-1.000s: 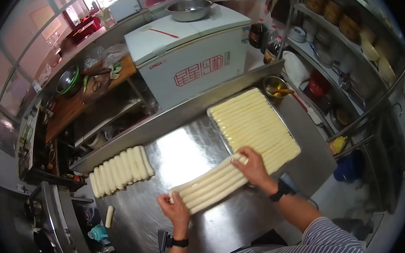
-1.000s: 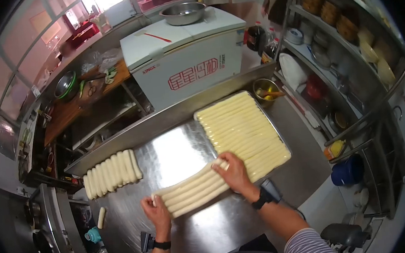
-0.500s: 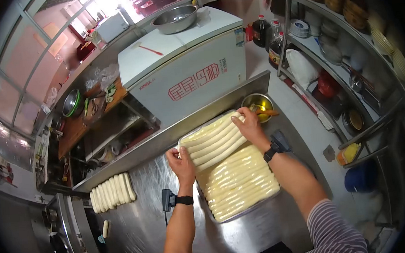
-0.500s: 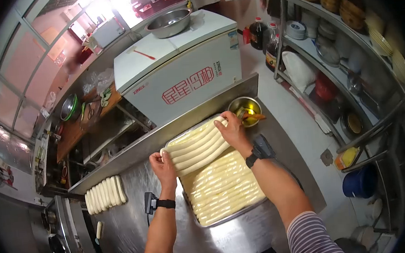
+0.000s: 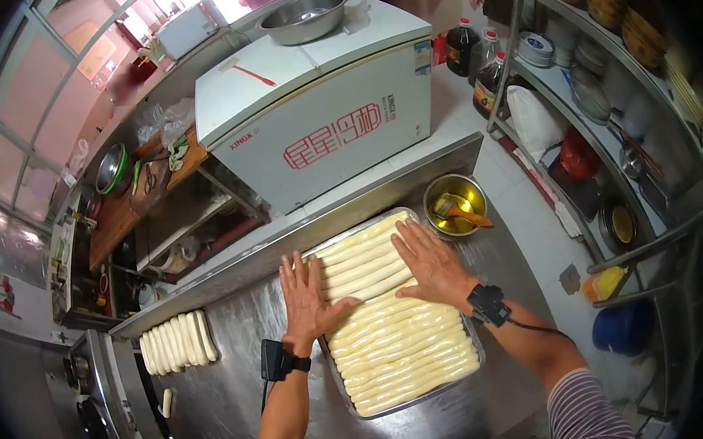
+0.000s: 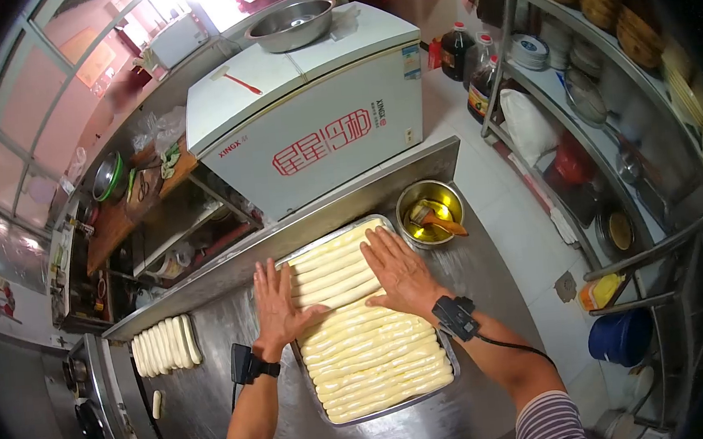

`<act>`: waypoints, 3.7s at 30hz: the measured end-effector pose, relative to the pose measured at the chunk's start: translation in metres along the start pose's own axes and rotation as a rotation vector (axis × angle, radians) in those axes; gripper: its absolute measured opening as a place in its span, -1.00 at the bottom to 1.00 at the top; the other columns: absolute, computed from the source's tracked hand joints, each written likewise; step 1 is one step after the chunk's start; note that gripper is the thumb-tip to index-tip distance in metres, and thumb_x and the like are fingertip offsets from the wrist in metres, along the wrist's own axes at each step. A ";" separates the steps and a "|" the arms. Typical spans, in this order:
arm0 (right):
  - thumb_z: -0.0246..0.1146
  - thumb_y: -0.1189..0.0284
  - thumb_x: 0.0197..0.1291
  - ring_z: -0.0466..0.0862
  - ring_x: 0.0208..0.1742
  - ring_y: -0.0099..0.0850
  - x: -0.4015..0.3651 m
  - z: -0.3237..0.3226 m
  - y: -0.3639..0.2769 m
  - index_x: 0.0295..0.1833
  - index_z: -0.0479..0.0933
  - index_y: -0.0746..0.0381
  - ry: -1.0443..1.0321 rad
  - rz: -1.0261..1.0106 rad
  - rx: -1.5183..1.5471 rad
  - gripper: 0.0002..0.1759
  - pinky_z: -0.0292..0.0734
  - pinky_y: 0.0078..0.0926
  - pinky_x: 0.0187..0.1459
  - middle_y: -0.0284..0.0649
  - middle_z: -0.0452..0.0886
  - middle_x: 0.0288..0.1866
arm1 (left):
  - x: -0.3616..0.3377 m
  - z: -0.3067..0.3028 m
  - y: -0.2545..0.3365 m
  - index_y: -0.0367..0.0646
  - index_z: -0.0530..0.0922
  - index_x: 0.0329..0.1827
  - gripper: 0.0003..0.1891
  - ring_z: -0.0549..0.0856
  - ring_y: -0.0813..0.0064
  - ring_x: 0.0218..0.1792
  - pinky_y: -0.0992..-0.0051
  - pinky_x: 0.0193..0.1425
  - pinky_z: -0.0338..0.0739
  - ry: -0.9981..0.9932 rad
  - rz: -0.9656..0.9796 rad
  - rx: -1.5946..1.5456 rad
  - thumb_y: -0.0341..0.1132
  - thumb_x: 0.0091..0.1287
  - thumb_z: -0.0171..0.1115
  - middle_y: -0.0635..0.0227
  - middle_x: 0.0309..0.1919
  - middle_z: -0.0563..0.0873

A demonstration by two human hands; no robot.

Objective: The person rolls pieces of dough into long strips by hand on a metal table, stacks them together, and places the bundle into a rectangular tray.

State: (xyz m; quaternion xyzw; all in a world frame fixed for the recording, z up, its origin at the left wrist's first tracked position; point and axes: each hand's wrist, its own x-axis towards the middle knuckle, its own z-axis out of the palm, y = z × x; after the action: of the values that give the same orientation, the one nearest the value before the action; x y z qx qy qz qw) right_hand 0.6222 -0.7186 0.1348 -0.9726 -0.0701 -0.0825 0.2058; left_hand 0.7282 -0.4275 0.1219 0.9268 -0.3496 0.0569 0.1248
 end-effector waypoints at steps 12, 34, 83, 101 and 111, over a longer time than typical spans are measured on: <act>0.38 -0.20 0.28 0.05 0.78 0.06 0.021 0.021 0.017 0.65 0.23 0.41 -0.065 -0.058 -0.160 0.12 -0.06 -0.02 0.76 0.15 0.15 0.74 | 0.009 0.015 0.000 -0.52 0.33 0.58 0.22 0.14 -0.46 0.64 -0.15 0.73 0.03 -0.042 -0.008 -0.149 0.50 0.22 0.35 -0.45 0.57 0.28; 0.37 -0.25 0.25 0.19 0.73 0.00 0.047 -0.003 0.024 0.62 0.37 0.23 -0.110 -0.295 -0.142 0.04 0.03 0.09 0.72 -0.05 0.30 0.71 | 0.047 0.010 0.047 -0.21 0.36 0.64 0.09 0.23 -0.12 0.69 -0.22 0.73 -0.03 -0.118 0.071 -0.099 0.55 0.33 0.14 -0.12 0.64 0.33; 0.48 0.43 0.29 0.73 0.22 -0.05 -0.120 -0.002 -0.218 0.21 0.67 0.33 0.275 0.203 0.556 -0.59 0.65 -0.17 0.26 0.02 0.74 0.17 | -0.304 -0.049 0.007 -0.42 0.65 0.18 -0.62 0.72 0.05 0.17 0.18 0.33 0.58 0.379 -0.532 -0.868 -0.27 0.70 -0.03 -0.03 0.12 0.75; 0.46 0.27 0.31 0.80 -0.15 -0.41 0.257 0.284 -0.444 0.10 0.73 0.41 0.067 0.318 0.393 -0.57 0.68 -0.39 -0.07 -0.08 0.83 -0.15 | -0.534 -0.149 -0.294 -0.41 0.70 0.00 -0.74 0.76 0.25 -0.03 0.33 0.14 0.61 0.746 -0.861 -0.931 -0.46 0.60 0.03 0.07 -0.08 0.81; 0.65 0.26 -0.04 0.70 -0.27 -0.24 0.248 0.303 -0.448 -0.17 0.58 0.27 0.197 0.303 0.266 -0.53 0.62 -0.22 -0.15 -0.10 0.70 -0.31 | -0.525 -0.123 -0.299 -0.28 0.78 -0.12 -0.88 0.80 0.11 -0.04 0.23 0.15 0.65 0.625 -0.856 -0.977 -0.51 0.35 0.35 0.07 -0.15 0.83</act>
State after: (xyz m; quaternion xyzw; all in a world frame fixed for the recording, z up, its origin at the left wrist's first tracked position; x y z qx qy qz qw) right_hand 0.8279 -0.1629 0.0832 -0.9236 0.0868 -0.1354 0.3481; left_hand 0.5309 0.1553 0.0822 0.7612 0.1108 0.1025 0.6306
